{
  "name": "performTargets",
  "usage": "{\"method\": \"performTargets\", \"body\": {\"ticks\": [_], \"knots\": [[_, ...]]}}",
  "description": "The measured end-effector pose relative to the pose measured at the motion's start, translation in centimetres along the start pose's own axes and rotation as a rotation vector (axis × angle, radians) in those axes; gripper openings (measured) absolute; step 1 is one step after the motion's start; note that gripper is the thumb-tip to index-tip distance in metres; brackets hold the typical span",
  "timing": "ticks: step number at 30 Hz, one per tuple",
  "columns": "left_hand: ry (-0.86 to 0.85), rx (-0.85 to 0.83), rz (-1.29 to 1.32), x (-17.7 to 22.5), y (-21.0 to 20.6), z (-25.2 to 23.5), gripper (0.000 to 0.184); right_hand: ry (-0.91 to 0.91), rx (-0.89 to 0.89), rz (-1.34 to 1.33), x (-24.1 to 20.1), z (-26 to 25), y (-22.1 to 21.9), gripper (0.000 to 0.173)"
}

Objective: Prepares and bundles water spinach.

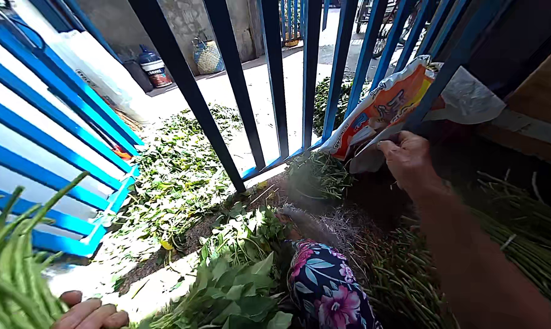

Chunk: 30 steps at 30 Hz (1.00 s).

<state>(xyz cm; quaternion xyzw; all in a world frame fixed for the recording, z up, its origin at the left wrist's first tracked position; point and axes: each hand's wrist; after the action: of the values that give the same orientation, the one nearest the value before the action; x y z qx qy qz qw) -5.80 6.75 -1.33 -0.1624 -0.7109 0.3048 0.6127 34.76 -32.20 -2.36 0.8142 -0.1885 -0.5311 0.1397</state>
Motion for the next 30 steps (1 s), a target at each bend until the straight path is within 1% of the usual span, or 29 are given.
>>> {"method": "performTargets", "body": {"ticks": [2, 4, 5, 6, 7, 8, 9, 10, 11, 14, 17, 18, 19, 21, 22, 24, 27, 28, 30], "knots": [[0.006, -0.053, 0.146, -1.4, -0.8, -0.2, 0.044, 0.210, -0.034, 0.040, -5.4, -0.3, 0.2, 0.019], [-0.024, -0.052, 0.242, -3.4, -3.3, 0.4, 0.049, 0.414, -0.162, 0.062, -11.5, 1.3, -1.7, 0.019], [-0.050, -0.043, 0.276, -4.4, -4.5, 0.7, 0.052, 0.523, -0.285, 0.050, -14.3, 2.9, -3.4, 0.017], [-0.063, -0.060, 0.322, -5.4, -5.4, 0.9, 0.055, 0.641, -0.452, 0.027, -16.6, 4.9, -5.4, 0.013], [-0.069, -0.091, 0.356, -6.4, -6.1, 1.2, 0.057, 0.757, -0.657, -0.003, -18.7, 7.2, -7.4, 0.010], [-0.077, -0.128, 0.365, -7.3, -6.5, 1.5, 0.055, 0.868, -0.876, -0.009, -20.5, 9.6, -9.1, 0.008], [-0.088, -0.167, 0.372, -8.2, -6.8, 1.9, 0.049, 0.967, -1.072, 0.010, -22.2, 11.9, -10.3, 0.008], [-0.101, -0.204, 0.376, -8.9, -6.9, 2.3, 0.041, 1.048, -1.201, 0.006, -23.6, 14.1, -11.0, 0.010], [-0.117, -0.245, 0.380, -9.4, -6.7, 2.7, 0.038, 1.094, -1.273, 0.018, -24.9, 15.9, -11.2, 0.014], [-0.192, -0.318, 0.427, -10.0, -6.0, 4.0, 0.039, 1.144, -1.248, 0.109, -26.9, 18.4, -10.5, 0.016], [-0.207, -0.391, 0.466, -9.9, -5.6, 4.9, 0.044, 1.130, -1.221, -0.043, -26.5, 19.5, -10.3, 0.016], [-0.202, -0.415, 0.466, -9.9, -5.7, 5.0, 0.045, 1.151, -1.197, -0.070, -26.5, 19.9, -10.1, 0.018], [-0.192, -0.434, 0.462, -10.0, -5.9, 5.2, 0.047, 1.179, -1.165, -0.077, -26.7, 20.3, -9.8, 0.018], [-0.172, -0.456, 0.428, -10.5, -6.4, 5.5, 0.051, 1.209, -1.104, -0.080, -27.3, 20.6, -9.0, 0.013], [-0.157, -0.450, 0.401, -10.7, -6.7, 5.6, 0.049, 1.209, -1.076, -0.085, -27.6, 20.6, -8.5, 0.010], [-0.133, -0.420, 0.340, -11.0, -7.3, 6.0, 0.047, 1.177, -1.061, -0.086, -27.9, 20.2, -7.4, 0.008], [-0.130, -0.352, 0.301, -11.1, -7.8, 6.7, 0.057, 1.162, -1.010, -0.026, -26.7, 19.9, -5.4, 0.009], [-0.127, -0.332, 0.310, -11.1, -7.8, 6.8, 0.056, 1.143, -1.017, -0.011, -26.0, 19.7, -4.7, 0.008], [-0.116, -0.320, 0.347, -11.4, -7.4, 6.9, 0.053, 1.057, -1.090, 0.008, -24.7, 19.5, -3.0, 0.011]]}}
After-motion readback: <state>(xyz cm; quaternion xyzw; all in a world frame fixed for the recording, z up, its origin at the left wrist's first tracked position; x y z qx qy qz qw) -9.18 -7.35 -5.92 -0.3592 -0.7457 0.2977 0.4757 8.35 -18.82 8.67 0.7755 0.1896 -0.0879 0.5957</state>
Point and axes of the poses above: each hand's wrist, its own z-axis away from the middle knuckle, its own y-axis out of the back of the hand, x = y × z, and after that the axes turned 13 degrees about y, right-handed
